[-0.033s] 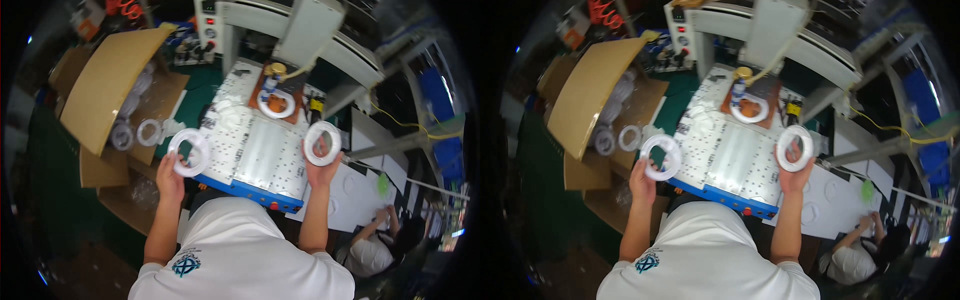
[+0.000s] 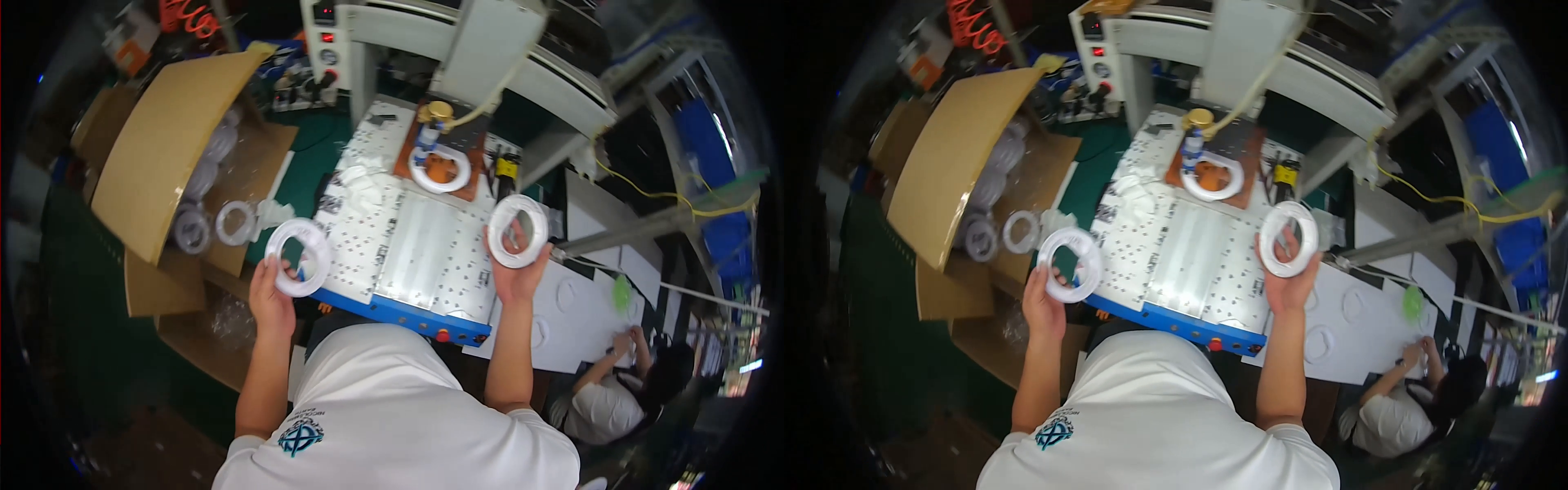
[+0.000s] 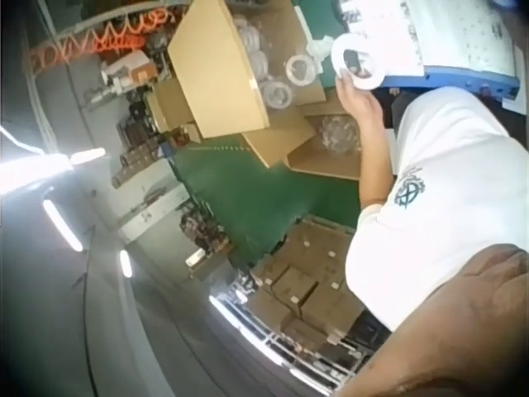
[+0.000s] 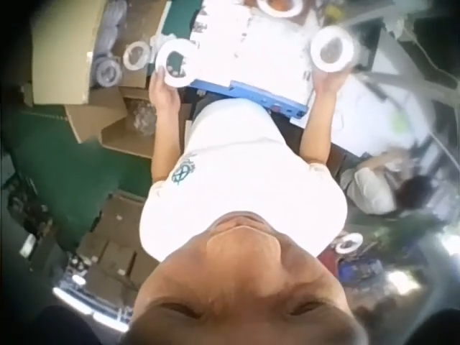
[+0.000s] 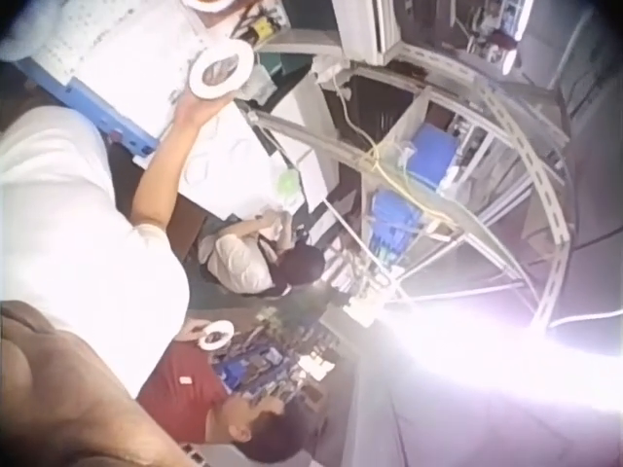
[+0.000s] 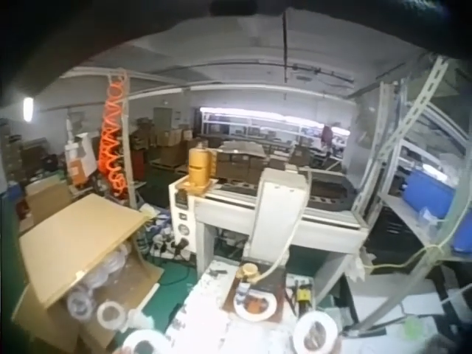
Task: Assembling and inspecting circular plastic rings at a manufacturing workstation.
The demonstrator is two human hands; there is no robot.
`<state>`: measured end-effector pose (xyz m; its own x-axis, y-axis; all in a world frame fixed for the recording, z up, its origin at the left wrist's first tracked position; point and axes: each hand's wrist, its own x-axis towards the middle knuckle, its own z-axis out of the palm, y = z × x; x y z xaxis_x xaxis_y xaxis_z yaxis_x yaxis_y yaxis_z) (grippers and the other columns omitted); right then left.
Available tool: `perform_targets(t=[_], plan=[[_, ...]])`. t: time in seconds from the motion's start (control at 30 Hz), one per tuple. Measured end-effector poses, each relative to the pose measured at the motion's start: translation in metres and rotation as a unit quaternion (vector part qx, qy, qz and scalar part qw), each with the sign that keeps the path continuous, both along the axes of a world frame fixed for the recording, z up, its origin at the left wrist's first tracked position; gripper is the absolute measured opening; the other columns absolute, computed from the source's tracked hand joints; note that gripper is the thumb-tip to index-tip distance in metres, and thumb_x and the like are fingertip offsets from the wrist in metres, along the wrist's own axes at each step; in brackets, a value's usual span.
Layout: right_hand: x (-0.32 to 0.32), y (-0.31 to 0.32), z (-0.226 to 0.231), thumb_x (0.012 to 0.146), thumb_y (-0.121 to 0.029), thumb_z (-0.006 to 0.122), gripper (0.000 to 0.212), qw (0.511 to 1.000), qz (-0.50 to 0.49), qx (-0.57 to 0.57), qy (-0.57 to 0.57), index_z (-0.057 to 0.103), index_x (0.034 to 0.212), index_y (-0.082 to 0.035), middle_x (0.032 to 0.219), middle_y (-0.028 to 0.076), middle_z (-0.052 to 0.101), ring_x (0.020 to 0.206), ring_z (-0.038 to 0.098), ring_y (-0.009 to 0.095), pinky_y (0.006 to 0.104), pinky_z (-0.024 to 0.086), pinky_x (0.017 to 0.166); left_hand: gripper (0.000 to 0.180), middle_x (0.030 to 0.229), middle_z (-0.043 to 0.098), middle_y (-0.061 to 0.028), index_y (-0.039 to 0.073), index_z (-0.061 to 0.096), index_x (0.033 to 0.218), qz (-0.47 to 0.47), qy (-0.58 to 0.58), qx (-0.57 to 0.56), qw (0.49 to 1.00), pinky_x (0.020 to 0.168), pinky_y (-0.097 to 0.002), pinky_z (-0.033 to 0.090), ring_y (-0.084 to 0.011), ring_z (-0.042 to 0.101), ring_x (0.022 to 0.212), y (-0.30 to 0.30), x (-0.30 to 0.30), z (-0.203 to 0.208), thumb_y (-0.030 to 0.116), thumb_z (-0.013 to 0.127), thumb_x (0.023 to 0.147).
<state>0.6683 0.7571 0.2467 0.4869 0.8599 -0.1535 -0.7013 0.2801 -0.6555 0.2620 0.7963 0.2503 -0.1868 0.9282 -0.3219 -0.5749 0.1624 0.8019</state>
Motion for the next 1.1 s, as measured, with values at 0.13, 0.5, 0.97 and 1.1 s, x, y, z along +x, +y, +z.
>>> perform_targets(t=[0.13, 0.5, 0.97, 1.1], plan=[[0.018, -0.005, -0.031, 0.092, -0.064, 0.054, 0.086, 0.998, 0.029, -0.015, -0.059, 0.038, 0.148, -0.001, 0.148, 0.018, 0.045, 0.134, 0.046, 0.038, 0.0459, 0.033, 0.115, 0.020, 0.085, 0.061, -0.0012, 0.005, 0.060, 0.110, 0.022, 0.022, -0.008, 0.999, 0.070, -0.0241, 0.047, -0.0098, 0.058, 0.076, -0.015, 0.006, -0.008, 0.023, 0.059, 0.101], [0.038, 0.029, 0.003, 0.074, -0.030, 0.083, 0.088, 0.652, -0.018, -0.181, -0.736, 0.039, 0.149, -0.011, 0.152, 0.024, 0.035, 0.141, 0.036, 0.041, 0.0463, 0.033, 0.115, 0.015, 0.083, 0.061, -0.0013, 0.005, 0.058, 0.100, 0.035, 0.056, -0.010, 0.998, 0.070, -0.0235, 0.046, -0.0082, 0.056, 0.074, -0.030, 0.016, -0.011, 0.020, 0.059, 0.101], [0.017, 0.023, -0.008, 0.076, -0.026, 0.082, 0.086, 0.672, -0.014, -0.213, -0.709, 0.040, 0.149, -0.011, 0.152, 0.024, 0.033, 0.141, 0.035, 0.041, 0.0463, 0.032, 0.115, 0.018, 0.091, 0.065, -0.0050, -0.001, 0.060, 0.111, -0.030, 0.178, 0.077, 0.981, 0.079, -0.0255, 0.049, -0.0092, 0.059, 0.080, -0.040, 0.033, -0.022, 0.013, 0.058, 0.101], [0.023, 0.027, -0.006, 0.076, -0.027, 0.082, 0.086, 0.669, -0.013, -0.212, -0.712, 0.039, 0.149, -0.011, 0.153, 0.023, 0.032, 0.141, 0.035, 0.041, 0.0464, 0.031, 0.115, 0.017, 0.091, 0.065, -0.0050, -0.001, 0.060, 0.111, -0.049, 0.186, 0.088, 0.977, 0.079, -0.0252, 0.049, -0.0092, 0.059, 0.081, -0.040, 0.032, -0.024, 0.013, 0.057, 0.101]])
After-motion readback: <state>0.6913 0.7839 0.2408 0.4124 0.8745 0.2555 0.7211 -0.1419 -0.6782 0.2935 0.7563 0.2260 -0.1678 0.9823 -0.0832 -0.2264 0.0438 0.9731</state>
